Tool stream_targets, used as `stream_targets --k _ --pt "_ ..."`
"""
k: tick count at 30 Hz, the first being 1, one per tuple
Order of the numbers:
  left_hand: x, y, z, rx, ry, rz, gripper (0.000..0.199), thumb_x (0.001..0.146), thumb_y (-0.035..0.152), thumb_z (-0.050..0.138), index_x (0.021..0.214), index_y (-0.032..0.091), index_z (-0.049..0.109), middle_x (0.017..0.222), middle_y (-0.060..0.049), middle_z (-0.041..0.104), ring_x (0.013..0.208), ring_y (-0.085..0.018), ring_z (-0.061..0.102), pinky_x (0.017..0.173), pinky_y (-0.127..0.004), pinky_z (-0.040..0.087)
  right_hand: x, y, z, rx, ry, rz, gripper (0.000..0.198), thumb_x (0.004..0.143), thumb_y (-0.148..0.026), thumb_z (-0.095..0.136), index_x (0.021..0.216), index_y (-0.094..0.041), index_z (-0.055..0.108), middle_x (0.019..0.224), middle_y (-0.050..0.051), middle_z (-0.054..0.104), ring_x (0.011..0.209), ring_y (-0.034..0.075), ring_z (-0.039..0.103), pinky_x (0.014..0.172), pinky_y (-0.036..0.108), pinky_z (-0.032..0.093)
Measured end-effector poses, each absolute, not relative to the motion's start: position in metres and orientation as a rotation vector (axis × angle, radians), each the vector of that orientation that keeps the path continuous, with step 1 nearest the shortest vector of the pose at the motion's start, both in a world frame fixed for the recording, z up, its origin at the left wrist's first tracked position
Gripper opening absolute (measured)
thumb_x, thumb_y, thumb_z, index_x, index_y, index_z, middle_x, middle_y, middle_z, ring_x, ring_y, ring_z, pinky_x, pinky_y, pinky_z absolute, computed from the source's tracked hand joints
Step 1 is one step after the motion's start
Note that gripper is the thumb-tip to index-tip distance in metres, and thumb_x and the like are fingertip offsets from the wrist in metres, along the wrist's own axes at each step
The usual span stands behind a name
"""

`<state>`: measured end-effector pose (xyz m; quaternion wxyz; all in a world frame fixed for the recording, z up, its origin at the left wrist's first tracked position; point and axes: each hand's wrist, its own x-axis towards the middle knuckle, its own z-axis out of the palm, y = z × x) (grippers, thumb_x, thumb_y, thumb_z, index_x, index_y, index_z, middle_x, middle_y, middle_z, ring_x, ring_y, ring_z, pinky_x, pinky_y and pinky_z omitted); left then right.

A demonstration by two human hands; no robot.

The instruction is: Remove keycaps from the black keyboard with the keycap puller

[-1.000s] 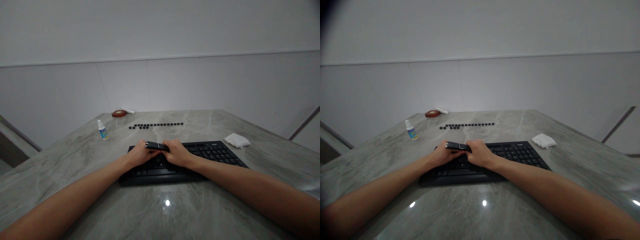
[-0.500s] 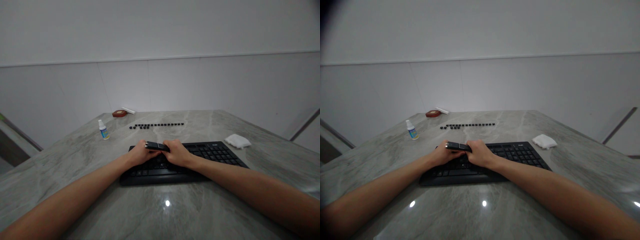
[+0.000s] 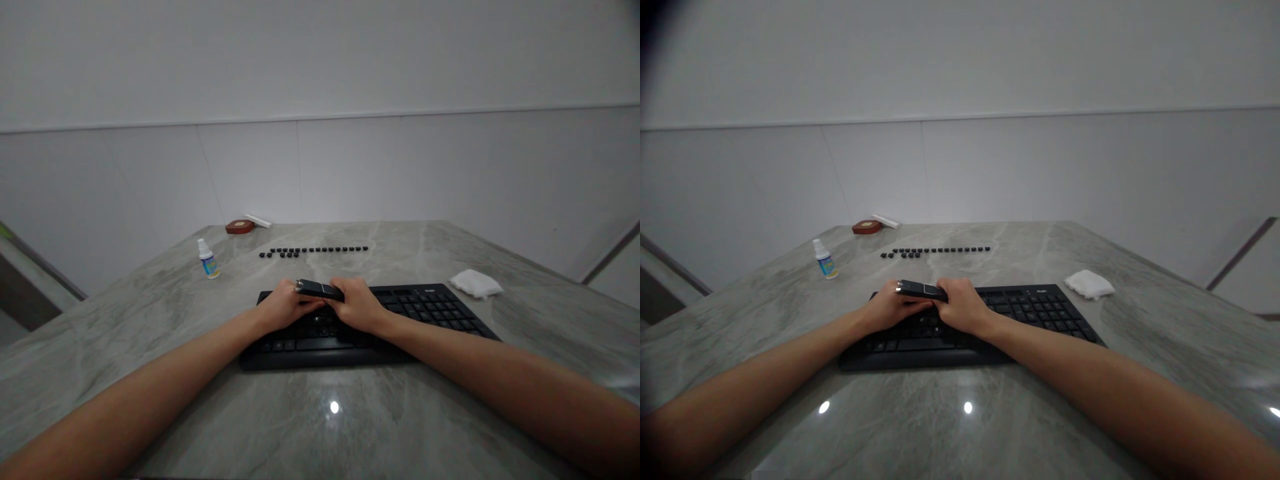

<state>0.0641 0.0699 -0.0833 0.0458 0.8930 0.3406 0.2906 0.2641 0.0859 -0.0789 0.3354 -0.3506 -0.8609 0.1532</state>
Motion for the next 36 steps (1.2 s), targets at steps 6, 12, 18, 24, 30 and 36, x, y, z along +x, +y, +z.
stream_targets --k 6,12,18,24,30,36 --pt "0.065 0.067 -0.081 2.707 1.047 0.879 0.021 0.085 0.024 0.064 0.105 0.024 0.071 0.101 -0.004 0.072 0.092 -0.019 0.068 0.084 -0.030 0.052 0.266 0.087 -0.076 -0.964 -2.189 0.377 0.019 0.073 -0.013 0.060 0.058 -0.017 0.048 0.055 -0.001 0.052 0.054 0.011 0.046 0.052 0.023 0.025" --pt "0.065 0.062 -0.077 2.667 1.041 0.999 0.021 0.086 0.018 0.060 0.105 0.022 0.070 0.103 -0.004 0.071 0.093 -0.017 0.067 0.086 -0.030 0.053 0.268 0.087 -0.076 -0.867 -2.086 0.423 0.019 0.073 -0.017 0.060 0.058 -0.017 0.047 0.053 -0.004 0.046 0.052 0.010 0.041 0.052 0.023 0.027" --pt "0.064 0.059 -0.072 2.247 1.048 1.096 0.041 0.082 0.017 0.061 0.124 0.019 0.057 0.100 -0.005 0.071 0.093 -0.017 0.068 0.092 -0.035 0.053 0.271 0.096 -0.079 -0.923 -1.876 0.493 0.019 0.077 -0.024 0.057 0.061 -0.017 0.051 0.056 -0.003 0.045 0.056 0.012 0.041 0.055 0.024 0.030" --pt "0.060 0.065 -0.072 1.839 1.016 1.135 0.029 0.079 0.025 0.068 0.105 0.014 0.067 0.101 -0.008 0.073 0.094 -0.021 0.070 0.092 -0.037 0.055 0.271 0.097 -0.077 -0.841 -2.019 0.623 0.019 0.083 -0.028 0.056 0.071 -0.015 0.063 0.061 -0.002 0.052 0.060 0.012 0.046 0.057 0.024 0.033" --pt "0.057 0.065 -0.070 1.728 0.987 1.123 0.027 0.077 0.025 0.072 0.100 0.013 0.066 0.100 -0.008 0.073 0.093 -0.022 0.070 0.089 -0.038 0.056 0.269 0.095 -0.075 -0.841 -2.023 0.690 0.030 0.088 -0.038 0.054 0.075 -0.014 0.067 0.061 -0.002 0.055 0.059 0.012 0.048 0.056 0.023 0.033" --pt "0.060 0.063 -0.069 1.762 0.984 1.091 0.025 0.079 0.023 0.069 0.100 0.013 0.065 0.100 -0.009 0.073 0.093 -0.021 0.070 0.089 -0.038 0.055 0.270 0.097 -0.076 -0.927 -1.995 0.688 0.028 0.084 -0.035 0.061 0.065 -0.015 0.064 0.057 -0.003 0.056 0.056 0.011 0.049 0.056 0.023 0.034"
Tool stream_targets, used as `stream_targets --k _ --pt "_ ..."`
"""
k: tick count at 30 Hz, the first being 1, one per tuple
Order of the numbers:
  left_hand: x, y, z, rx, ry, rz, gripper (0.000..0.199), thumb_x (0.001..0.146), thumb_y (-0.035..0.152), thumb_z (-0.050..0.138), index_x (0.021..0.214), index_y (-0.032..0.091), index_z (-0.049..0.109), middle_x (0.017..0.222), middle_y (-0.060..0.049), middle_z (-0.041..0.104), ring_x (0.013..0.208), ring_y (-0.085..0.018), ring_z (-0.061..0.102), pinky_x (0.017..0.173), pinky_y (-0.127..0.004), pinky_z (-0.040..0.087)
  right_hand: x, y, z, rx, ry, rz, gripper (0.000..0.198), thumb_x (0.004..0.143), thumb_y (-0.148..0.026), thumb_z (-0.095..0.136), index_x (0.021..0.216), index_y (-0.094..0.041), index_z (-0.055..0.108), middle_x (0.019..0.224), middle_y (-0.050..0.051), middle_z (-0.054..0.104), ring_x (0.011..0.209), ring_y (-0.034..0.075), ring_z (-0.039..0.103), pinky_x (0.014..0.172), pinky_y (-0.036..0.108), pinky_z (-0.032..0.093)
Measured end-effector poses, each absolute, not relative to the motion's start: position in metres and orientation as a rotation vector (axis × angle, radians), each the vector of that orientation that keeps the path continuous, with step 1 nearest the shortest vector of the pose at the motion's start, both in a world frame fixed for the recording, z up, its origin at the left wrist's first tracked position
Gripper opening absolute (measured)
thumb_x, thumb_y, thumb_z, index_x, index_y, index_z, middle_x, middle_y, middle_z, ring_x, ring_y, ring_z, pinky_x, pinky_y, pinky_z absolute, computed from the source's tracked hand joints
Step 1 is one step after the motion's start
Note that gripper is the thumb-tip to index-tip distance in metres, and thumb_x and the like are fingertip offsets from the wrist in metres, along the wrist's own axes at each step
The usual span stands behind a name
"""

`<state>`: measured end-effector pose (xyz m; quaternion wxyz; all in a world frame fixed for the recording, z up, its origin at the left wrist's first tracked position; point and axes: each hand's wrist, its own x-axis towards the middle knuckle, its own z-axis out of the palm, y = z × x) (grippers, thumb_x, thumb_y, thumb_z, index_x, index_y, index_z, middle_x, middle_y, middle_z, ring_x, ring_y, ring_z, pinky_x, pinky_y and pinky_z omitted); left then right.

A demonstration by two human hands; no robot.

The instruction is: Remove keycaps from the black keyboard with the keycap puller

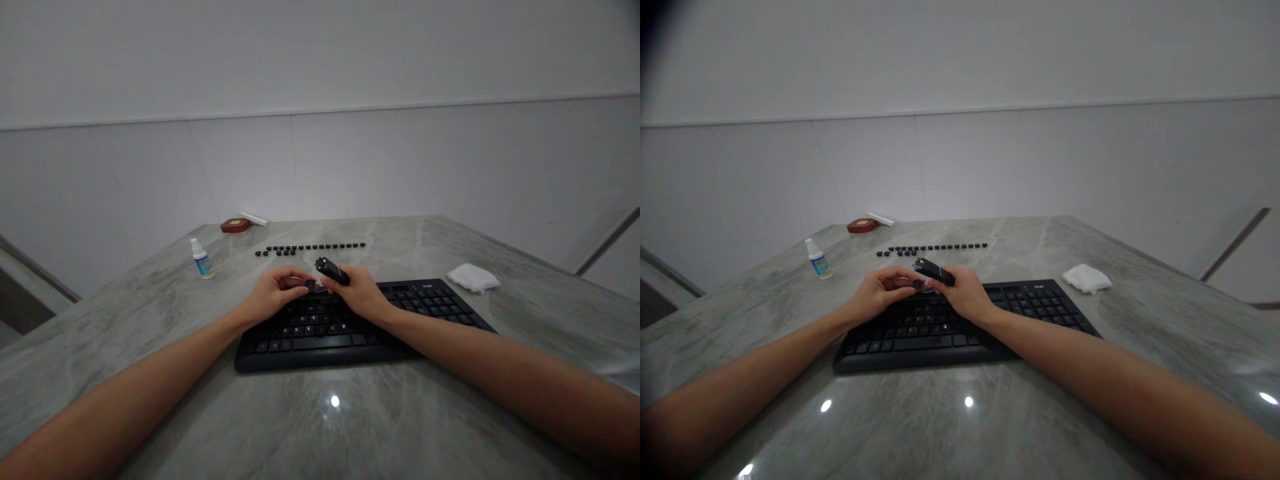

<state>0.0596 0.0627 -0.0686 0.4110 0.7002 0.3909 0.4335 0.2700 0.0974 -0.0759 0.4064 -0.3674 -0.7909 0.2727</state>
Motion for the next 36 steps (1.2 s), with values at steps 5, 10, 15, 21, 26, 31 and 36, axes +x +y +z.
stream_targets --k 5,10,15,21,26,31,36 --pt "0.060 0.063 -0.070 1.843 0.999 1.134 0.023 0.078 0.022 0.070 0.099 0.014 0.065 0.099 -0.008 0.072 0.091 -0.019 0.069 0.088 -0.035 0.055 0.271 0.096 -0.076 -0.886 -1.933 0.712 0.028 0.083 -0.036 0.062 0.064 -0.016 0.063 0.060 -0.002 0.061 0.059 0.013 0.053 0.058 0.024 0.037" --pt "0.060 0.065 -0.073 1.954 1.094 1.110 0.023 0.079 0.024 0.068 0.100 0.014 0.067 0.095 -0.007 0.071 0.087 -0.017 0.067 0.084 -0.033 0.055 0.270 0.094 -0.075 -0.829 -1.966 0.709 0.028 0.083 -0.037 0.062 0.064 -0.016 0.061 0.061 -0.002 0.061 0.060 0.012 0.054 0.060 0.024 0.037" --pt "0.062 0.063 -0.074 2.003 1.162 1.187 0.020 0.080 0.024 0.066 0.098 0.015 0.067 0.091 -0.005 0.071 0.082 -0.016 0.067 0.079 -0.031 0.054 0.270 0.096 -0.076 -0.819 -1.959 0.695 0.026 0.084 -0.034 0.061 0.064 -0.016 0.060 0.061 -0.002 0.059 0.061 0.012 0.053 0.062 0.024 0.037" --pt "0.041 0.087 -0.066 2.461 1.344 1.147 0.013 0.081 0.023 0.062 0.089 0.017 0.070 0.086 -0.004 0.070 0.080 -0.016 0.064 0.078 -0.030 0.052 0.269 0.096 -0.076 -0.866 -1.949 0.685 0.025 0.083 -0.031 0.062 0.063 -0.017 0.058 0.059 -0.003 0.056 0.059 0.012 0.050 0.060 0.024 0.036" --pt "0.018 0.147 -0.059 2.707 1.444 1.077 0.014 0.080 0.020 0.063 0.091 0.019 0.071 0.087 -0.004 0.069 0.084 -0.017 0.061 0.082 -0.030 0.049 0.267 0.097 -0.077 -0.898 -1.944 0.684 0.025 0.081 -0.030 0.064 0.062 -0.017 0.056 0.057 -0.003 0.053 0.057 0.012 0.048 0.057 0.024 0.034" --pt "0.020 0.200 -0.084 2.777 1.463 0.978 0.014 0.077 0.022 0.067 0.088 0.021 0.075 0.086 -0.005 0.065 0.097 -0.022 0.057 0.088 -0.034 0.048 0.267 0.098 -0.078 -0.888 -1.929 0.691 0.024 0.082 -0.031 0.062 0.063 -0.017 0.058 0.058 -0.003 0.055 0.059 0.013 0.050 0.059 0.024 0.035" --pt "0.018 0.215 -0.105 2.767 1.456 0.960 0.012 0.076 0.024 0.067 0.084 0.023 0.076 0.088 -0.005 0.068 0.106 -0.024 0.052 0.092 -0.036 0.046 0.268 0.096 -0.076 -0.875 -1.907 0.671 0.023 0.081 -0.030 0.063 0.063 -0.017 0.058 0.059 -0.002 0.056 0.059 0.013 0.050 0.059 0.025 0.035"
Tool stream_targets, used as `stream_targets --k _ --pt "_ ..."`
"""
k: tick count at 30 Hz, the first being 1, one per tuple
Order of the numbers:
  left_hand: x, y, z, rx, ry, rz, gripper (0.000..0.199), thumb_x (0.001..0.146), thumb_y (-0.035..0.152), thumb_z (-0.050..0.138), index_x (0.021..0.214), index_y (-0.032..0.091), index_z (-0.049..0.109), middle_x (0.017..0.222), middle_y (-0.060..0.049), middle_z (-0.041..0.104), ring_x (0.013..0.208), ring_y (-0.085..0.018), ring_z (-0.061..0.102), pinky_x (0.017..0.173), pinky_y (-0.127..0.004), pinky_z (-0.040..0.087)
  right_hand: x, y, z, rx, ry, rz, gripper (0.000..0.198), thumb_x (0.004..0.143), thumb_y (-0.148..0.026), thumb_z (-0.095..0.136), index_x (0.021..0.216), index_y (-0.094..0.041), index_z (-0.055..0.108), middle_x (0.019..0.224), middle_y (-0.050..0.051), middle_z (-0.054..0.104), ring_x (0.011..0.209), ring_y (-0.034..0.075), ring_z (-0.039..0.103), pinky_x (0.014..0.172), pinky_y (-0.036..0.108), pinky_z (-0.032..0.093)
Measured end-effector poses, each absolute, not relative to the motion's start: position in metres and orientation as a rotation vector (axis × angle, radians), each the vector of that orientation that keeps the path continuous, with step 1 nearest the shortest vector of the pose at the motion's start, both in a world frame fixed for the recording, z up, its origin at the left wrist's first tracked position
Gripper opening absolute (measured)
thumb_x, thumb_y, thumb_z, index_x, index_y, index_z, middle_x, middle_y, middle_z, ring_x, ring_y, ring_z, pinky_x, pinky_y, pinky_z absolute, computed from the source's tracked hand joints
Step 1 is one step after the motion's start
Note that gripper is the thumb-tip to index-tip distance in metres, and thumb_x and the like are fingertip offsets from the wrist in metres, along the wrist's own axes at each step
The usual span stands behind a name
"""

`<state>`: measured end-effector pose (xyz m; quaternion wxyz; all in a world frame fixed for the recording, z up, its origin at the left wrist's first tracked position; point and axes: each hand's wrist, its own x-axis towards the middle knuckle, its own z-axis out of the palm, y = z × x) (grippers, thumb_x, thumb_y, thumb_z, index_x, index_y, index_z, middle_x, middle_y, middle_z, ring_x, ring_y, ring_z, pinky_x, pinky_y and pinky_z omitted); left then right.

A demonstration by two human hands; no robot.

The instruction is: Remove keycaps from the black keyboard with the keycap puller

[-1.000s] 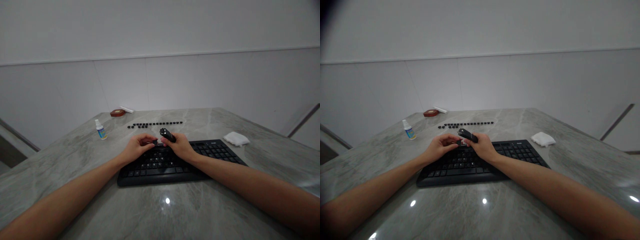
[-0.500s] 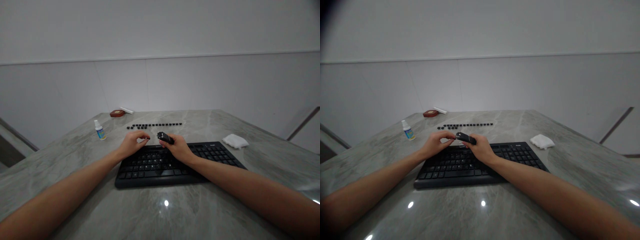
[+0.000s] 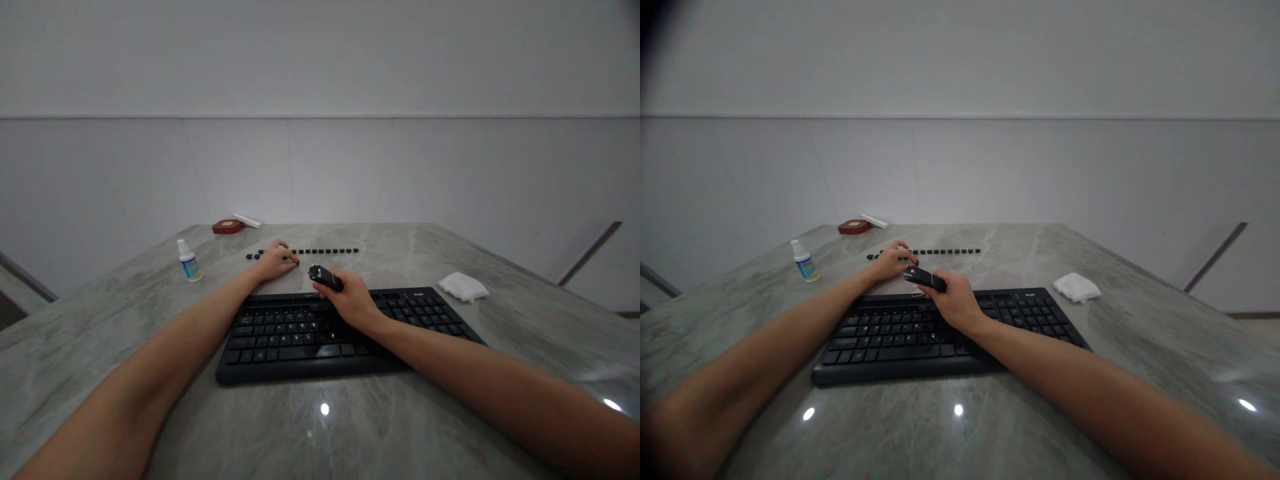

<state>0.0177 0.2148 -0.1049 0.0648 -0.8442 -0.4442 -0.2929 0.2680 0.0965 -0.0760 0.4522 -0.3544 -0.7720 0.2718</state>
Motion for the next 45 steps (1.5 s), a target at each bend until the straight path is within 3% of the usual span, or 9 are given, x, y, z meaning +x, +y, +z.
stream_targets --k 3,6,9,12,16,21,28,37,45 --pt "0.0112 0.2145 -0.1058 -2.546 -1.345 -0.856 0.011 0.077 0.024 0.065 0.081 0.023 0.075 0.084 -0.002 0.071 0.105 -0.024 0.051 0.097 -0.039 0.041 0.2684 0.0955 -0.0749 -0.879 -1.893 0.674 0.024 0.081 -0.032 0.063 0.063 -0.018 0.057 0.057 -0.002 0.055 0.057 0.012 0.048 0.057 0.024 0.034" --pt "0.0074 0.2129 -0.1053 -2.509 -1.346 -0.825 0.011 0.078 0.027 0.064 0.081 0.023 0.074 0.095 -0.002 0.071 0.105 -0.024 0.051 0.103 -0.044 0.033 0.2686 0.0951 -0.0745 -0.883 -1.886 0.682 0.025 0.081 -0.033 0.062 0.062 -0.018 0.055 0.057 -0.002 0.055 0.057 0.012 0.048 0.057 0.024 0.034" --pt "0.0072 0.2116 -0.1078 -2.413 -1.381 -0.829 0.015 0.077 0.031 0.065 0.085 0.023 0.074 0.117 -0.006 0.063 0.120 -0.033 0.038 0.102 -0.054 0.027 0.2685 0.0950 -0.0749 -0.885 -1.888 0.668 0.026 0.081 -0.033 0.061 0.061 -0.018 0.055 0.057 -0.002 0.054 0.057 0.012 0.048 0.058 0.025 0.035" --pt "0.0081 0.2108 -0.1103 -2.318 -1.421 -0.791 0.018 0.080 0.035 0.063 0.089 0.025 0.074 0.126 -0.008 0.057 0.122 -0.038 0.031 0.097 -0.058 0.028 0.2684 0.0953 -0.0757 -0.877 -1.894 0.654 0.026 0.082 -0.034 0.061 0.062 -0.018 0.055 0.057 -0.002 0.053 0.056 0.012 0.046 0.057 0.025 0.033" --pt "0.0099 0.2091 -0.1081 -2.291 -1.399 -0.747 0.020 0.085 0.031 0.058 0.100 0.026 0.072 0.122 -0.007 0.059 0.117 -0.035 0.035 0.095 -0.053 0.031 0.2687 0.0957 -0.0765 -0.872 -1.887 0.656 0.026 0.082 -0.033 0.061 0.062 -0.018 0.055 0.057 -0.003 0.052 0.056 0.012 0.046 0.057 0.025 0.033" --pt "0.0116 0.2075 -0.1048 -2.302 -1.341 -0.708 0.042 0.083 0.009 0.048 0.122 0.021 0.061 0.108 -0.007 0.066 0.107 -0.029 0.043 0.091 -0.045 0.035 0.2677 0.0950 -0.0761 -0.857 -1.884 0.673 0.024 0.081 -0.030 0.062 0.062 -0.017 0.055 0.057 -0.003 0.054 0.057 0.012 0.048 0.058 0.024 0.034" --pt "0.0094 0.2113 -0.1064 -2.342 -1.273 -0.616 0.037 0.080 0.008 0.049 0.103 0.025 0.073 0.101 -0.008 0.068 0.102 -0.029 0.043 0.087 -0.046 0.036 0.2674 0.0940 -0.0752 -0.860 -1.886 0.669 0.024 0.081 -0.029 0.062 0.061 -0.018 0.054 0.055 -0.003 0.054 0.055 0.011 0.048 0.056 0.024 0.034" --pt "0.0114 0.2121 -0.1045 -2.373 -1.243 -0.536 0.035 0.082 0.012 0.048 0.103 0.024 0.073 0.104 -0.007 0.069 0.098 -0.029 0.043 0.085 -0.047 0.037 0.2682 0.0912 -0.0716 -0.851 -1.893 0.674 0.027 0.081 -0.029 0.061 0.059 -0.018 0.052 0.055 -0.003 0.053 0.054 0.011 0.047 0.057 0.024 0.034" --pt "0.0132 0.2084 -0.1018 -2.382 -1.264 -0.497 0.041 0.079 0.009 0.046 0.106 0.026 0.071 0.110 -0.005 0.069 0.106 -0.031 0.043 0.087 -0.048 0.036 0.2685 0.0945 -0.0756 -0.865 -1.826 0.710 0.030 0.083 -0.036 0.059 0.059 -0.018 0.053 0.054 -0.002 0.054 0.054 0.012 0.048 0.057 0.025 0.036"
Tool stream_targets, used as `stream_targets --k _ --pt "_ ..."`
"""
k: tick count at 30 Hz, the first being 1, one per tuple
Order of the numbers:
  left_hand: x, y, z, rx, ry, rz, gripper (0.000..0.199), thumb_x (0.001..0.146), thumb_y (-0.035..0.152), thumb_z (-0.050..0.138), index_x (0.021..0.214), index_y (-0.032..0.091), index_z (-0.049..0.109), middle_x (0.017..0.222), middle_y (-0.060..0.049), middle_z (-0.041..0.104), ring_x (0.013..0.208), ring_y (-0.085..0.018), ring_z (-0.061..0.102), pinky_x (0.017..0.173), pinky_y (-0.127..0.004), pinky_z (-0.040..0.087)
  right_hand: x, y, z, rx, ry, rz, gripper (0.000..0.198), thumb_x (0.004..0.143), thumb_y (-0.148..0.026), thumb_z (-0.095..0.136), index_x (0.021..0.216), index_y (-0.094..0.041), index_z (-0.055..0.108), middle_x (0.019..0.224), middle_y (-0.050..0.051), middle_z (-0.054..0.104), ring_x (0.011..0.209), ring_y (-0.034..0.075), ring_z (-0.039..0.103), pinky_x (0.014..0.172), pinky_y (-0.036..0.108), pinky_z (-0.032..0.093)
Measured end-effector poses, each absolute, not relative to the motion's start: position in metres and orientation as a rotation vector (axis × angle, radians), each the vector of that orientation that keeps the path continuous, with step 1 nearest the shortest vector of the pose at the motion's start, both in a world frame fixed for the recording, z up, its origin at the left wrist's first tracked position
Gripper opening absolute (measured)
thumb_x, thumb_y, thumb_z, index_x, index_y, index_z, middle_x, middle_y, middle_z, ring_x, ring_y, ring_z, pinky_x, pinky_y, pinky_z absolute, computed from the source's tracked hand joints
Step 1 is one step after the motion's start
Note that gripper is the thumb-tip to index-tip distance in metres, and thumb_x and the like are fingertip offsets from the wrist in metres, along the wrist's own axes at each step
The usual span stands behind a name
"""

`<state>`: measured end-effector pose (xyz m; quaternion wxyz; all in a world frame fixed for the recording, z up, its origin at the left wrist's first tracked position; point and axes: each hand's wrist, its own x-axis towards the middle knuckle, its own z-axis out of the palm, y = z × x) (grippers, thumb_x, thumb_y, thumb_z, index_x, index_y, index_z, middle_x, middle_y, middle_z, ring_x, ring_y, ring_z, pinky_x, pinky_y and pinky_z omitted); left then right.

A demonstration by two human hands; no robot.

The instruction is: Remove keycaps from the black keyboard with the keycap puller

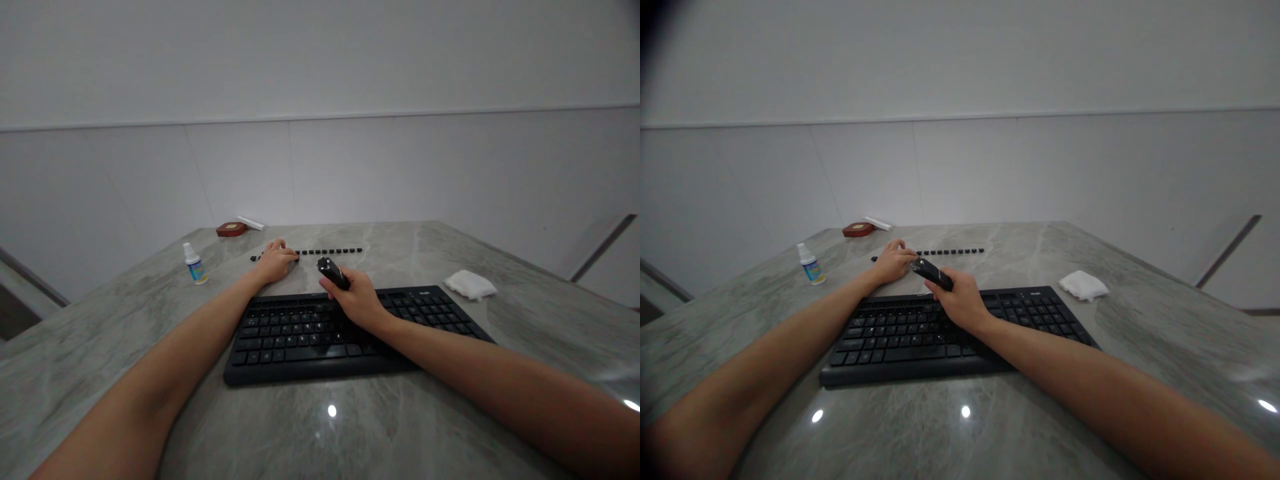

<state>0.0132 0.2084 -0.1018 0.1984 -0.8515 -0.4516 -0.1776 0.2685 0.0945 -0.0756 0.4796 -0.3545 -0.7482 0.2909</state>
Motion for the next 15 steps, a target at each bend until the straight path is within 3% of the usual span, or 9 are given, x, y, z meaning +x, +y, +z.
stream_targets --k 5,10,15 --pt "0.013 0.207 -0.103 -2.323 -1.323 -0.556 0.055 0.078 0.003 0.043 0.126 0.023 0.059 0.119 -0.006 0.064 0.111 -0.032 0.040 0.090 -0.048 0.036 0.269 0.107 -0.082 -0.963 -1.557 0.824 0.032 0.078 -0.046 0.062 0.065 -0.016 0.058 0.052 -0.002 0.051 0.049 0.011 0.045 0.051 0.025 0.035" --pt "0.012 0.209 -0.104 -2.360 -1.307 -0.522 0.045 0.076 0.004 0.046 0.106 0.025 0.071 0.115 -0.004 0.066 0.106 -0.031 0.041 0.087 -0.047 0.037 0.267 0.112 -0.083 -0.982 -1.307 1.070 0.035 0.069 -0.048 0.068 0.074 -0.015 0.059 0.050 -0.005 0.046 0.042 0.008 0.036 0.042 0.023 0.027" --pt "0.012 0.210 -0.104 -2.380 -1.310 -0.508 0.044 0.076 0.005 0.045 0.106 0.025 0.072 0.112 -0.004 0.068 0.102 -0.029 0.042 0.088 -0.047 0.037 0.267 0.110 -0.082 -0.976 -1.328 1.066 0.036 0.068 -0.049 0.069 0.072 -0.015 0.059 0.049 -0.005 0.046 0.041 0.007 0.035 0.040 0.022 0.027"
